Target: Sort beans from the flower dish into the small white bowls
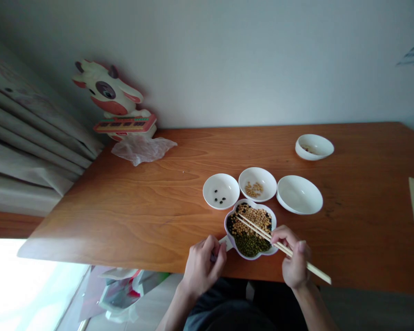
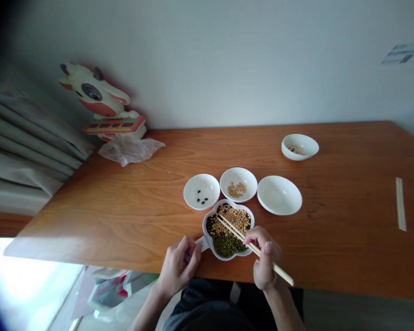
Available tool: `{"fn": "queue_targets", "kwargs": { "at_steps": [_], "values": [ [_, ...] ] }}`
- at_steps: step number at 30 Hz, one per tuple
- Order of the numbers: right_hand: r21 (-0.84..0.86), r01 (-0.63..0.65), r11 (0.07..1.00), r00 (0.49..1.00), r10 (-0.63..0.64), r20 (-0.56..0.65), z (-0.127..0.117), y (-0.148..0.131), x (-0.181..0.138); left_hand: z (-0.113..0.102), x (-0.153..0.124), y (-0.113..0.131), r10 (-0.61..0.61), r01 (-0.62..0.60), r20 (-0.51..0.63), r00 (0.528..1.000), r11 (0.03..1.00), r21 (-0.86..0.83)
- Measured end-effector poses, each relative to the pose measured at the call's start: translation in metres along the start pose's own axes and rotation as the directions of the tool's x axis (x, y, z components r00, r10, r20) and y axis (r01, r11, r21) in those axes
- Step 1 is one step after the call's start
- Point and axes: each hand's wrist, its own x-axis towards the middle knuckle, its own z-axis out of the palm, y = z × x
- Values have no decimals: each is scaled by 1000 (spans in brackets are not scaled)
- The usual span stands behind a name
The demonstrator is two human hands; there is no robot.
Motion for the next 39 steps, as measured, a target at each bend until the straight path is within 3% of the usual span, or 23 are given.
{"fn": "queue_targets", "kwargs": {
  "at_steps": [24, 32, 39],
  "values": [
    [27, 53, 998, 999, -54, 2, 0, 0, 2, 0, -1, -2, -5, 5, 1, 1000, 1000, 4],
    [59, 96, 994, 990, -89, -110, -10, -16, 5, -1, -1, -3, 1, -1, -6, 1000, 1000, 18],
    [56, 172, 983, 927, -143, -346, -27, -26, 29, 0, -1, -3, 2, -2, -8, 1000, 1000, 28]
  ]
}}
